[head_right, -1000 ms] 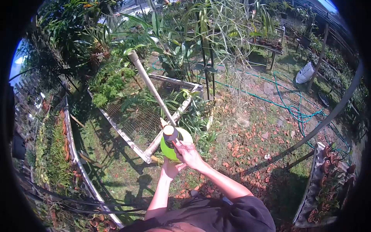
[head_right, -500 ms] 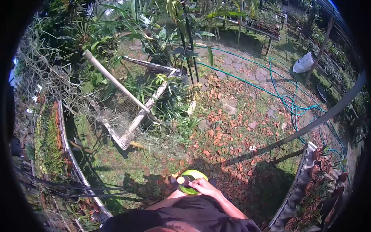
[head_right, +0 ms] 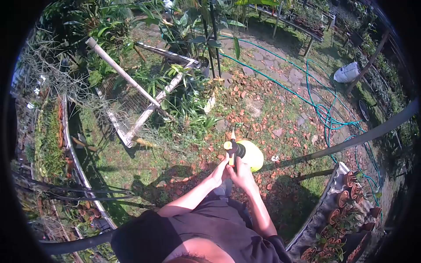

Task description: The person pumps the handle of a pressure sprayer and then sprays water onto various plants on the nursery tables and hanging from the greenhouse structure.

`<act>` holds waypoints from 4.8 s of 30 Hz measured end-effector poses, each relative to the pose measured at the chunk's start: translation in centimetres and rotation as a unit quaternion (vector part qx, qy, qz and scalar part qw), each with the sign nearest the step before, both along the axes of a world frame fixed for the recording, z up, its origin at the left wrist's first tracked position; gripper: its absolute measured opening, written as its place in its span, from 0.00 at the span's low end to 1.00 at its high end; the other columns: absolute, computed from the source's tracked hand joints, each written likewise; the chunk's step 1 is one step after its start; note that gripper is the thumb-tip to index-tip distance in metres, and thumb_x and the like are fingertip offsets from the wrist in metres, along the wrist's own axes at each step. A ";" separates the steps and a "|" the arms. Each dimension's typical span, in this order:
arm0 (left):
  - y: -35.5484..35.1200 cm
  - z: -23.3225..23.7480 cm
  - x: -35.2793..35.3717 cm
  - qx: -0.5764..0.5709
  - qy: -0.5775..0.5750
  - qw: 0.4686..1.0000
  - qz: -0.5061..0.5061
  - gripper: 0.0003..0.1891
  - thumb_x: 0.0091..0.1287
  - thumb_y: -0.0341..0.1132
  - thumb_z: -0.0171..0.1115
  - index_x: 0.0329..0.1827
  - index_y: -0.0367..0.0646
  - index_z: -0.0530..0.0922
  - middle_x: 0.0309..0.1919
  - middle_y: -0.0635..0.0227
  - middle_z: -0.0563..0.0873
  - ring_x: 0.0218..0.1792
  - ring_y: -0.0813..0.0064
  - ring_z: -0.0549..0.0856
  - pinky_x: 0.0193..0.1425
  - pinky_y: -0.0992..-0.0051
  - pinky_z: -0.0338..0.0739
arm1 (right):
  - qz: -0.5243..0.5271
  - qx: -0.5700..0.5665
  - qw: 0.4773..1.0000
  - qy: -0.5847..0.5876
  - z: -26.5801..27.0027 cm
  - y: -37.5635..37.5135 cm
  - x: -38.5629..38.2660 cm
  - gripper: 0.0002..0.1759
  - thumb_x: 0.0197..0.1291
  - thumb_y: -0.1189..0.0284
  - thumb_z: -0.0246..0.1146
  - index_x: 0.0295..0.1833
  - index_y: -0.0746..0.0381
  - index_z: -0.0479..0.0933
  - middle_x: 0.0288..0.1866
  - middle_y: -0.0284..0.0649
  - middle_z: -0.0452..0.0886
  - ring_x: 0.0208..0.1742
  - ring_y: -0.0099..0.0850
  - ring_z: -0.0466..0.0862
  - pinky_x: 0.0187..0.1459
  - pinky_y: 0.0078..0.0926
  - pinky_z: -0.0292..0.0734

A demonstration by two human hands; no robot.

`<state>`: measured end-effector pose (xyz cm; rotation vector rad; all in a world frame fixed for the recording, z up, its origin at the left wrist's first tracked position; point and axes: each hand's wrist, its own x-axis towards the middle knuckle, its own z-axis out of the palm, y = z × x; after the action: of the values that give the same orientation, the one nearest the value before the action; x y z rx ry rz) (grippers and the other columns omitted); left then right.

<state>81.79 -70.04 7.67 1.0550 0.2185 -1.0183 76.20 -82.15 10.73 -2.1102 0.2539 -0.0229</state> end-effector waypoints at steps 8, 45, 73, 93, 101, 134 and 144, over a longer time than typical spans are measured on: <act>-4.5 -2.7 5.9 0.078 -0.237 0.963 0.099 0.20 0.71 0.51 0.60 0.34 0.42 0.85 0.28 0.76 0.85 0.29 0.83 0.81 0.35 0.78 0.74 | 0.170 -0.185 0.954 0.161 6.9 -6.3 5.2 0.20 0.63 0.68 0.62 0.57 0.66 0.78 0.33 0.54 0.85 0.36 0.48 0.87 0.44 0.43 0.80; -26.7 -0.2 14.1 0.578 -0.443 0.647 0.226 0.09 0.62 0.43 0.67 0.38 0.50 0.86 0.19 0.63 0.81 0.19 0.58 0.81 0.24 0.64 0.74 | 0.394 -0.117 0.871 -0.268 1.7 -25.8 32.6 0.33 0.73 0.60 0.50 0.15 0.66 0.74 0.11 0.52 0.71 0.17 0.52 0.77 0.25 0.44 0.72; -19.3 0.4 16.9 0.640 -0.461 0.557 0.262 0.11 0.61 0.46 0.67 0.34 0.50 0.86 0.17 0.61 0.80 0.16 0.57 0.79 0.20 0.61 0.72 | 0.317 0.121 0.907 -0.249 4.5 -16.7 37.3 0.16 0.74 0.67 0.46 0.35 0.64 0.71 0.20 0.51 0.77 0.21 0.48 0.78 0.23 0.39 0.68; -12.5 2.8 26.8 0.681 -0.468 0.547 0.140 0.06 0.62 0.45 0.66 0.36 0.58 0.87 0.16 0.65 0.80 0.16 0.60 0.79 0.20 0.64 0.71 | 0.442 -0.019 0.887 -0.131 6.2 -13.5 49.6 0.28 0.74 0.55 0.42 0.36 0.66 0.78 0.22 0.54 0.80 0.29 0.56 0.82 0.37 0.51 0.75; -15.5 0.3 31.7 0.693 -0.444 0.519 0.232 0.11 0.60 0.48 0.69 0.35 0.53 0.87 0.16 0.64 0.81 0.18 0.61 0.82 0.21 0.64 0.74 | 0.490 -0.018 0.857 -0.159 7.8 -15.2 56.7 0.20 0.74 0.62 0.44 0.35 0.64 0.73 0.20 0.53 0.77 0.28 0.52 0.82 0.33 0.44 0.75; -28.1 1.7 42.4 0.751 -0.178 0.595 0.225 0.25 0.59 0.64 0.62 0.30 0.48 0.86 0.22 0.54 0.84 0.26 0.50 0.85 0.32 0.56 0.79 | 0.509 -0.003 0.816 -0.274 2.0 -22.0 64.3 0.08 0.63 0.77 0.50 0.46 0.61 0.71 0.23 0.49 0.80 0.27 0.50 0.83 0.32 0.46 0.74; -29.1 6.7 42.0 0.764 -0.156 0.590 0.209 0.30 0.58 0.67 0.61 0.28 0.45 0.86 0.22 0.51 0.84 0.28 0.48 0.86 0.34 0.56 0.81 | 0.572 0.009 0.781 -0.249 -0.5 -20.7 64.9 0.06 0.65 0.73 0.52 0.42 0.59 0.74 0.21 0.48 0.79 0.24 0.50 0.82 0.29 0.48 0.73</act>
<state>123.80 -99.12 14.39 2.5374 1.1264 0.0893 141.06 -102.88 10.26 -1.8324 -1.3437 0.1399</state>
